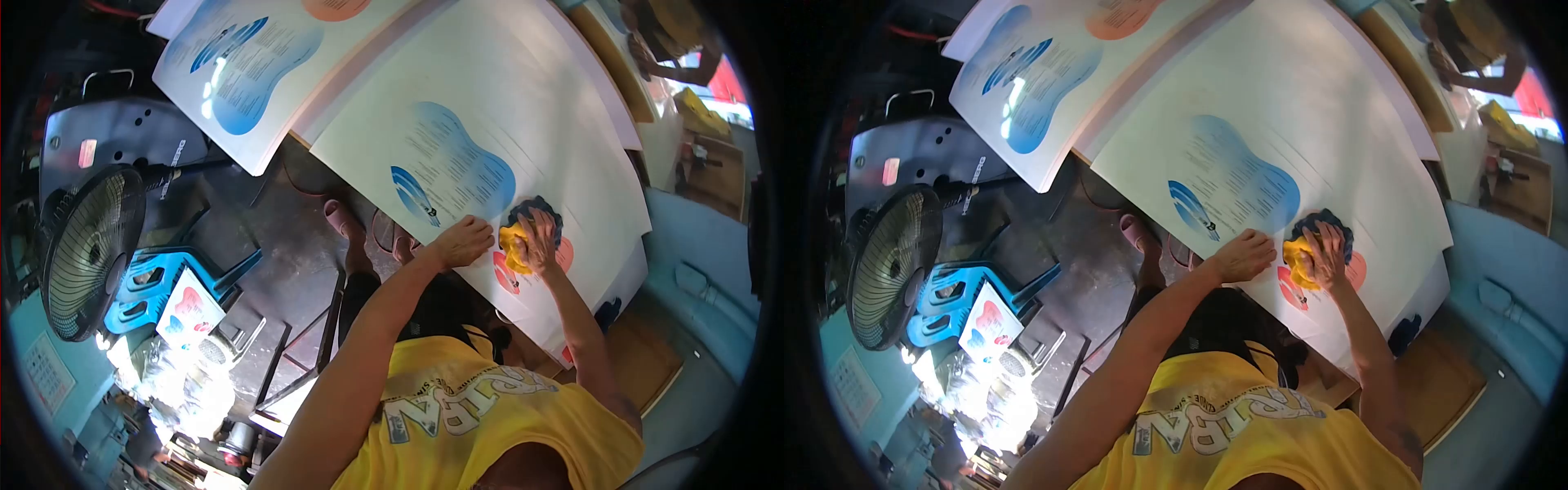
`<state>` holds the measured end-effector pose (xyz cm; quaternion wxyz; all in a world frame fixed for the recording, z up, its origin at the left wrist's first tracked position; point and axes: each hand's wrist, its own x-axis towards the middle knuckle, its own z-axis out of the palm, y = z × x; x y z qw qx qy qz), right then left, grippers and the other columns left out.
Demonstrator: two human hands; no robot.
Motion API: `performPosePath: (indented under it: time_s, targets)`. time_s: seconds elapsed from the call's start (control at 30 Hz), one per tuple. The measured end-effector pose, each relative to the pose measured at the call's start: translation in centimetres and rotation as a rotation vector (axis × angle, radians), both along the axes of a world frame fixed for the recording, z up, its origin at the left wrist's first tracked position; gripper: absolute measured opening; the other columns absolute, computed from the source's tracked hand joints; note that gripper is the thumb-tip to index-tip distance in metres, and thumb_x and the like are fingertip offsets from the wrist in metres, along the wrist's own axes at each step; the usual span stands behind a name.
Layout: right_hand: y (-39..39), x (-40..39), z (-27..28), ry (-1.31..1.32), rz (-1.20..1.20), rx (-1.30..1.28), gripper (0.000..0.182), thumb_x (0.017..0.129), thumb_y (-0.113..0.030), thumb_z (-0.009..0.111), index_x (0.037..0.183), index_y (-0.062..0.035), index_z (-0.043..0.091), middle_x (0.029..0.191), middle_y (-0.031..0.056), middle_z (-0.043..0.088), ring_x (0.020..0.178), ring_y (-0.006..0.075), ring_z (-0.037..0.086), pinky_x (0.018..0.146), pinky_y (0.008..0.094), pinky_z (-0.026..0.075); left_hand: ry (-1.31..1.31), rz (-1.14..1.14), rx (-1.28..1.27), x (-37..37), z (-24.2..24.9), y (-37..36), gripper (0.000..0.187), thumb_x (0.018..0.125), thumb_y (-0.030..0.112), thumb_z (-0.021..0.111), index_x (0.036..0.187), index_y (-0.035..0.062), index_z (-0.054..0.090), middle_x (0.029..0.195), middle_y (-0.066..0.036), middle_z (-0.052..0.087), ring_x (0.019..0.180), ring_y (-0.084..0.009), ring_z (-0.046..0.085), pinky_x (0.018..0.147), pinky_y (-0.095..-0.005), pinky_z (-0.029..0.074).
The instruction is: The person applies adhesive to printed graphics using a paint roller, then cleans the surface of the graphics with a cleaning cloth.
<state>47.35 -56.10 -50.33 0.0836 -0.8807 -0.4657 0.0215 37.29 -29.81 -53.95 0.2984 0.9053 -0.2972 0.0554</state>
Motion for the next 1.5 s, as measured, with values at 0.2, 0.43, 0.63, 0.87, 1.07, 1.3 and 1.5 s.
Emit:
performPosePath:
  time_s: [0.2,0.43,0.63,0.87,1.07,1.3,1.5]
  targets:
    - [2.1,1.7,-1.0,0.017,0.065,0.098,0.046,0.089,-0.023,0.065,0.132,-0.0073,0.056,0.127,0.0188,0.051,0.117,0.0391,0.048,0.102,0.0553,0.036,-0.197,-0.154,0.093,-0.2,-1.0,-0.6,0.022,0.093,0.025,0.055,0.113,0.0150,0.058,0.124,-0.005,0.056,0.122,-0.0208,0.050,0.108,-0.0411,0.039]
    - [16.8,6.3,-3.2,-0.013,0.106,0.182,0.034,0.083,-0.019,0.067,0.113,-0.0058,0.059,0.112,0.0154,0.057,0.103,0.0364,0.055,0.094,0.0510,0.041,-0.147,-0.239,0.042,0.0,-2.0,-0.9,0.022,0.094,0.026,0.054,0.114,0.0170,0.058,0.132,-0.007,0.056,0.128,-0.0248,0.048,0.114,-0.0466,0.036]
    - [33.5,8.7,-2.5,0.009,0.212,0.250,0.029,0.089,-0.022,0.061,0.112,-0.0052,0.057,0.112,0.0149,0.058,0.109,0.0351,0.054,0.096,0.0495,0.041,-0.119,-0.249,0.098,0.0,-1.4,-0.7,0.022,0.096,0.024,0.053,0.118,0.0192,0.058,0.136,-0.007,0.055,0.131,-0.0247,0.047,0.117,-0.0466,0.032]
    - [44.6,11.4,-3.0,-0.005,0.109,0.288,0.027,0.093,-0.022,0.051,0.114,-0.0059,0.060,0.117,0.0158,0.061,0.119,0.0340,0.055,0.104,0.0466,0.041,0.013,-0.084,-0.105,-1.0,-3.3,-1.7,0.042,0.098,0.024,0.053,0.139,0.0186,0.055,0.152,-0.006,0.047,0.145,-0.0224,0.037,0.122,-0.0465,0.026]
    - [43.6,10.7,-2.5,-0.034,0.066,0.656,0.017,0.085,-0.024,0.062,0.096,-0.0126,0.056,0.098,0.0073,0.058,0.100,0.0262,0.056,0.085,0.0407,0.047,0.683,-0.149,-0.563,-2.0,-5.4,-2.5,0.041,0.098,0.022,0.059,0.136,0.0065,0.057,0.133,-0.015,0.060,0.126,-0.0294,0.055,0.111,-0.0443,0.040]
    - [19.6,6.6,2.0,0.109,-0.075,0.371,0.023,0.079,-0.021,0.074,0.098,-0.0124,0.064,0.091,0.0056,0.063,0.092,0.0257,0.063,0.075,0.0393,0.052,0.252,-0.100,-0.141,1.5,3.1,0.7,0.042,0.088,0.014,0.067,0.129,0.0065,0.059,0.129,-0.014,0.058,0.125,-0.0348,0.052,0.110,-0.0513,0.039]
    - [-5.5,2.8,-1.0,-0.014,-0.220,0.111,0.049,0.083,-0.024,0.074,0.128,-0.0097,0.059,0.130,0.0136,0.051,0.123,0.0368,0.048,0.107,0.0493,0.041,0.165,-0.031,0.078,3.2,2.5,1.4,0.051,0.090,0.020,0.068,0.138,0.0111,0.054,0.142,-0.015,0.050,0.137,-0.0327,0.043,0.114,-0.0565,0.033]
